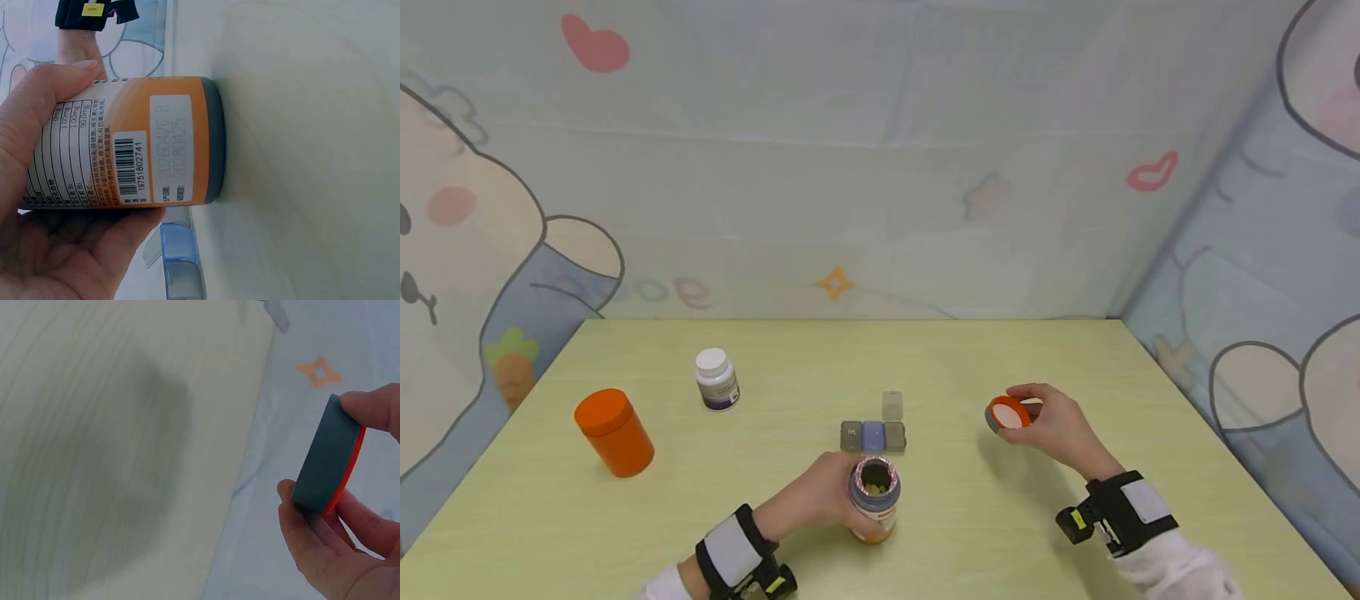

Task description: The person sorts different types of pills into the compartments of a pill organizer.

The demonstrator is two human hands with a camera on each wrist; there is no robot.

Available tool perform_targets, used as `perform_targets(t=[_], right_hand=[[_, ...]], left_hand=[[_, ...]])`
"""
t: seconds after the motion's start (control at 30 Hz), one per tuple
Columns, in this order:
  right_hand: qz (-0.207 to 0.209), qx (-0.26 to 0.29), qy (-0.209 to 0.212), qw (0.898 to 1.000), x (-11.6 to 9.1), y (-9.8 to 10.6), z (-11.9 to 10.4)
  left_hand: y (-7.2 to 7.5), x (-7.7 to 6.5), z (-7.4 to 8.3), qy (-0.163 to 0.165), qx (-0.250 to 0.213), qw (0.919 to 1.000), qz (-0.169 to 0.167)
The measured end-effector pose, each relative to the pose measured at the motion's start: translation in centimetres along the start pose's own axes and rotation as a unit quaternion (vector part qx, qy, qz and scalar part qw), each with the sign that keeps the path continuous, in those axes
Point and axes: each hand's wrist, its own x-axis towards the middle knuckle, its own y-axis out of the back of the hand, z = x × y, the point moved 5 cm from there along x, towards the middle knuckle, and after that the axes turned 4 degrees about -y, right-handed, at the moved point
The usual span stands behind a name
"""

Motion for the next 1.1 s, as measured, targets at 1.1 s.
perform_targets(t=[1.1], right_hand=[[-0.076, 0.01, 0.052, 0.996, 2.5, -6.4, -3.6]], left_hand=[[-0.3, -0.5, 0.0, -0.002, -0.014, 0.9999, 0.003]])
